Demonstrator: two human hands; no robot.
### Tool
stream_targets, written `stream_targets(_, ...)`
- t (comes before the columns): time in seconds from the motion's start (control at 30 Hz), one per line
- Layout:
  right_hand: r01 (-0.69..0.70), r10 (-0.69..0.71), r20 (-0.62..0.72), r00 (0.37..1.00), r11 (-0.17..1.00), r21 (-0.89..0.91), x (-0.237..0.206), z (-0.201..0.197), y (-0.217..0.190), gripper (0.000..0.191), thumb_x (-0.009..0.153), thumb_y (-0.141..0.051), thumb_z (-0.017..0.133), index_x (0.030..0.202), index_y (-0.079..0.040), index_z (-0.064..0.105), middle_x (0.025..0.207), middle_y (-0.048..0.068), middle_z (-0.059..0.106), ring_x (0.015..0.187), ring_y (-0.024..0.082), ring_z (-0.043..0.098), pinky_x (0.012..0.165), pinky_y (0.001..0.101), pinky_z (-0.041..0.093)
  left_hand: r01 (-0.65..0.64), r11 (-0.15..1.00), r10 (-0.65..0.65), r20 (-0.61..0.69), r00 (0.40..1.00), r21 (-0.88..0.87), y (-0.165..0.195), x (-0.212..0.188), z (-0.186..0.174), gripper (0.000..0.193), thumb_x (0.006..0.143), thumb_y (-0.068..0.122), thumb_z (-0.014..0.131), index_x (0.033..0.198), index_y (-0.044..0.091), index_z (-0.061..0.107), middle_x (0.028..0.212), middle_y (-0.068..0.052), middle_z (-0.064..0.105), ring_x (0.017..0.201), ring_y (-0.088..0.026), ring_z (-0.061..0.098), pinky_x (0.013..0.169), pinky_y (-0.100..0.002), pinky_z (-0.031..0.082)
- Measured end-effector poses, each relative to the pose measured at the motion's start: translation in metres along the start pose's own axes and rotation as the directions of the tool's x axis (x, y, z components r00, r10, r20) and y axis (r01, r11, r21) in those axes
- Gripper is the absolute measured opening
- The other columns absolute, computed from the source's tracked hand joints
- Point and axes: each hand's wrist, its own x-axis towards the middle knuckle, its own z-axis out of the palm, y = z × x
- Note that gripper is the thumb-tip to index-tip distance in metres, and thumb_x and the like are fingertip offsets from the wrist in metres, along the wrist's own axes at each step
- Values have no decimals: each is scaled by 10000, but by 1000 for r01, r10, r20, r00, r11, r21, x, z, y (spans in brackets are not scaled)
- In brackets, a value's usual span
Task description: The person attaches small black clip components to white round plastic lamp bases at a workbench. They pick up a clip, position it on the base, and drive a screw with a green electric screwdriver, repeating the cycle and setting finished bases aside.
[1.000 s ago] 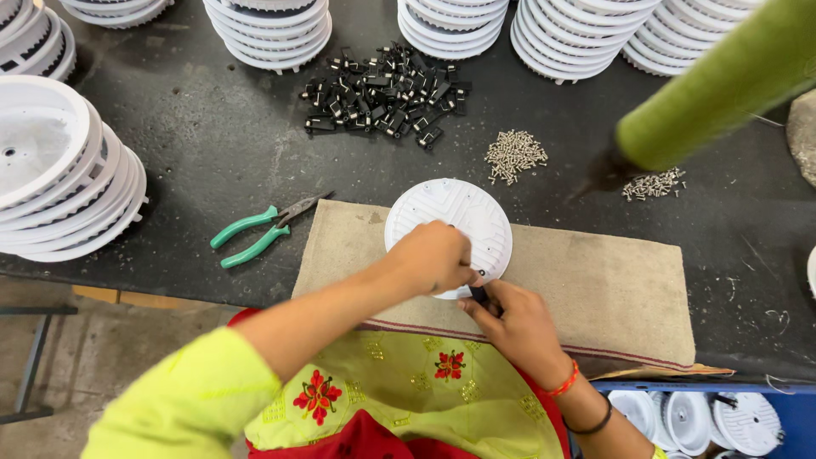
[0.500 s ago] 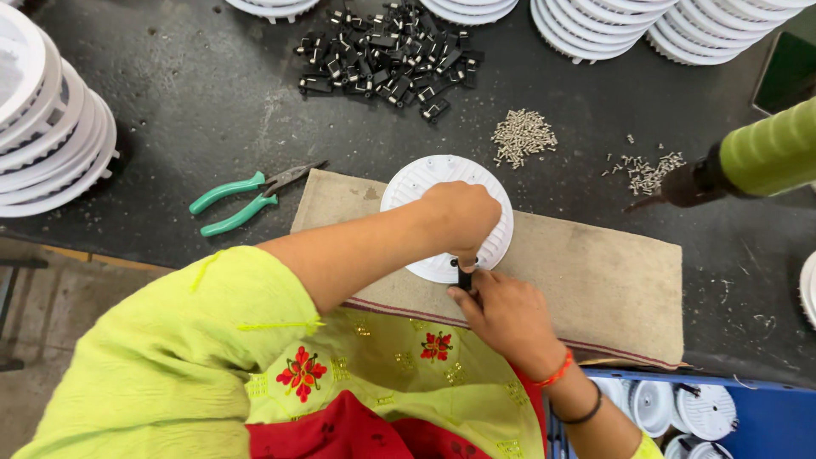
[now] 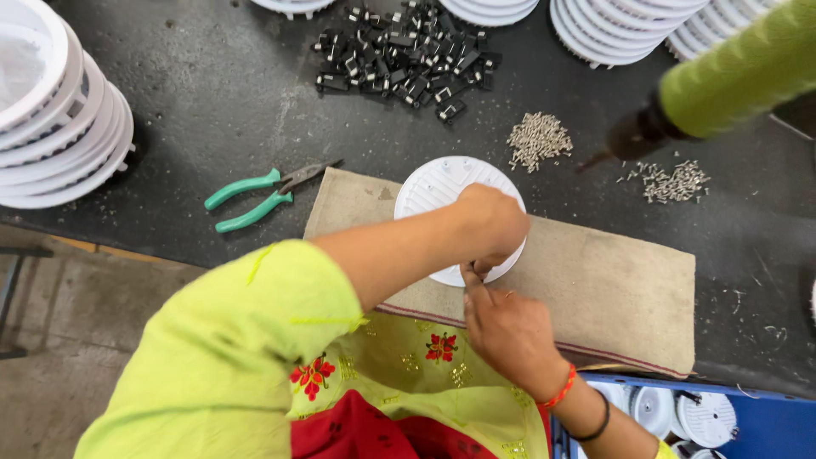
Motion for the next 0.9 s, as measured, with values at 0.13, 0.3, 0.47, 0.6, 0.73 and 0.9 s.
stream_targets(0.13, 42, 1, -115, 993, 928, 371, -8, 9, 23, 313, 878, -127, 690, 1186, -77, 717, 791, 108, 701, 678, 294, 669, 592, 411, 520, 6, 991, -41, -251, 967, -136, -13, -29, 37, 236, 701, 254, 859, 868, 101, 795, 964, -122, 766, 907, -295, 765, 727, -401, 603)
stream_targets(0.3, -70, 273, -220, 937, 761, 645, 31, -4, 111, 304, 839, 100, 518, 1058, 3, 704, 1055, 93, 749, 787, 152, 682, 701, 288, 559, -147, 954, -114, -772, 626, -261, 5, -65, 100, 206, 839, 258, 761, 741, 79, 738, 836, -65, 670, 796, -287, 697, 668, -431, 555)
stream_targets(0.47, -104, 160, -150, 976, 941, 321, 106, -11, 171, 197, 949, -114, 711, 1130, -73, 776, 1004, 121, 736, 875, 249, 705, 802, 353, 553, -158, 958, -112, -820, 561, -239, 6, -61, 114, 207, 861, 256, 731, 732, 95, 723, 820, -42, 627, 781, -250, 675, 659, -407, 551)
stream_targets(0.6, -164, 177, -17, 984, 940, 299, 132, -16, 175, 185, 867, -182, 794, 1022, -80, 794, 941, 122, 724, 834, 266, 700, 775, 371, 548, -197, 943, -89, -777, 624, -267, -4, -57, 109, 213, 857, 291, 733, 751, 106, 738, 824, -42, 633, 766, -251, 682, 651, -416, 550)
stream_targets(0.73, -126, 131, 13, 991, 914, 386, 135, -14, 176, 166, 869, -171, 768, 1011, -85, 778, 938, 76, 746, 852, 240, 724, 765, 354, 555, -191, 948, -78, -768, 635, -255, -6, -57, 106, 217, 850, 301, 734, 760, 104, 740, 819, -46, 634, 751, -262, 683, 640, -424, 548)
stream_targets(0.9, 108, -83, -135, 987, 976, 189, 129, -10, 182, 129, 900, -140, 786, 1014, -81, 776, 937, 96, 717, 832, 281, 692, 746, 364, 546, -176, 952, -83, -764, 640, -251, -4, -58, 102, 239, 852, 290, 735, 721, 90, 717, 831, -54, 635, 768, -255, 687, 640, -421, 550)
